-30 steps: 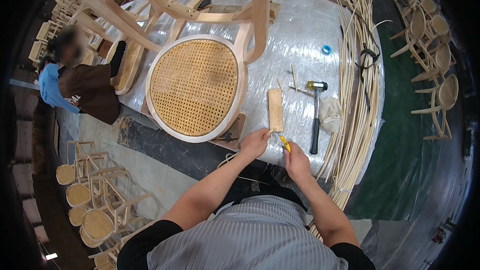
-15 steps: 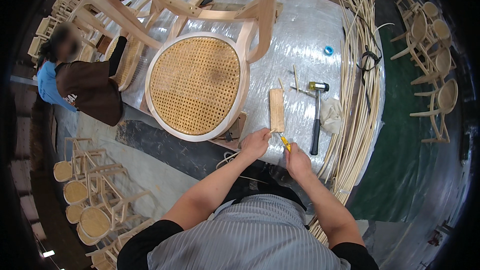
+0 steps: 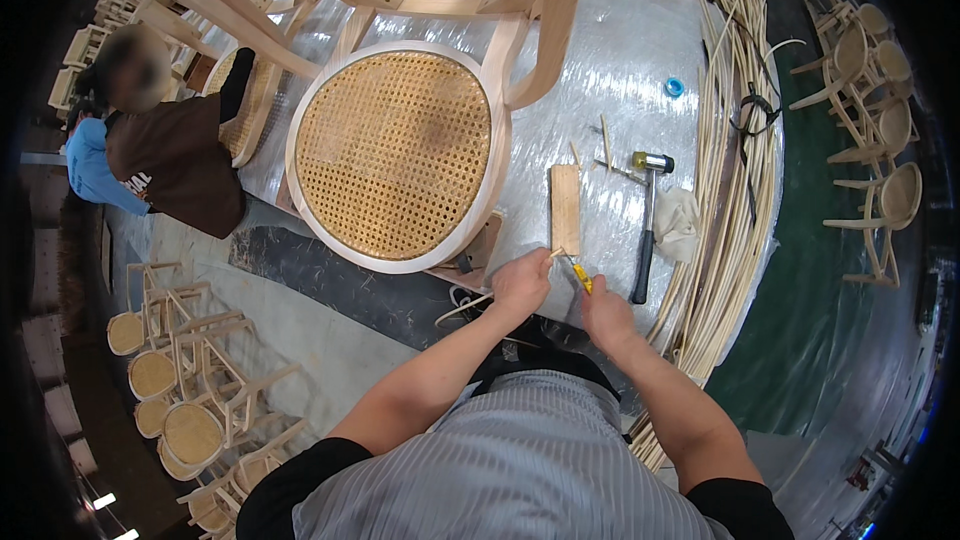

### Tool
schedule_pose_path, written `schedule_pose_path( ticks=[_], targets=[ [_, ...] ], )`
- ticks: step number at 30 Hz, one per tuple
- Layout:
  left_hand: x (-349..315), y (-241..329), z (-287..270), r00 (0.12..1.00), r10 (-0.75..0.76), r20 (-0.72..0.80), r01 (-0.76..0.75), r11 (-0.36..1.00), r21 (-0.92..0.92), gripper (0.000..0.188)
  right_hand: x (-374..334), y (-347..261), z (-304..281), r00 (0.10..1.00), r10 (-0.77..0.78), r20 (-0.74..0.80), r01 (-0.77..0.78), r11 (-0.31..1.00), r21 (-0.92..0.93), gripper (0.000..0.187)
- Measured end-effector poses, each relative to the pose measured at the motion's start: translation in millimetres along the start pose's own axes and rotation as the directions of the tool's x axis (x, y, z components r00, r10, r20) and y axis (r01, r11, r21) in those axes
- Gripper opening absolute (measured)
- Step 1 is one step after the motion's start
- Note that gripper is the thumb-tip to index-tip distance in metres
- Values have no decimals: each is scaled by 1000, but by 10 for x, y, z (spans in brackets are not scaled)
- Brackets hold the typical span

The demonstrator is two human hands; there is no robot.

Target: The person adjusts the head-mounted camera, then moves a wooden chair with a cane seat to a workbench. They cut a rattan strip with a utility knife and use a hammer to secure it into the chair seat frame.

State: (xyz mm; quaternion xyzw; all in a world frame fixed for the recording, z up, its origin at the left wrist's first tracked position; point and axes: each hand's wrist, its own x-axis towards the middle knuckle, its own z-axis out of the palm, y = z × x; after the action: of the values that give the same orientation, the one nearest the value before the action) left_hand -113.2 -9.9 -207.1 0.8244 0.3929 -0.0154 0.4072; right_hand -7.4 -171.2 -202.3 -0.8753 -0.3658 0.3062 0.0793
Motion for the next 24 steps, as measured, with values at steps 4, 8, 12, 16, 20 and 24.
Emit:
schedule_pose_path(
  ticks=[4,8,12,16,20,24],
  targets=[
    [-36,-10,16,998,43,-40,-44,999,-29,18,-29,-11,2,1000,5,-2,-5,1000,12,29],
    [-118,-5,77,992,86,-91,-87,996,-15,16,-56,-19,-38,1000,29,5,-29,999,42,27],
    [-319,-137,51,931,278,-237,-327,924,-200,14,-114,104,-101,995,-82,-54,94,955,280,25],
    [-559,-144,-85,932,252,-261,-352,800,-487,16,-221,218,25,998,-20,-66,52,845,532,25],
    [-731,-106,-268,974,218,-58,-204,742,-639,20,-352,148,178,983,-42,-181,133,840,526,27],
    [-785,-79,-298,960,264,-93,-251,662,-706,23,-387,32,147,938,-66,-341,204,900,386,32]
  ],
)
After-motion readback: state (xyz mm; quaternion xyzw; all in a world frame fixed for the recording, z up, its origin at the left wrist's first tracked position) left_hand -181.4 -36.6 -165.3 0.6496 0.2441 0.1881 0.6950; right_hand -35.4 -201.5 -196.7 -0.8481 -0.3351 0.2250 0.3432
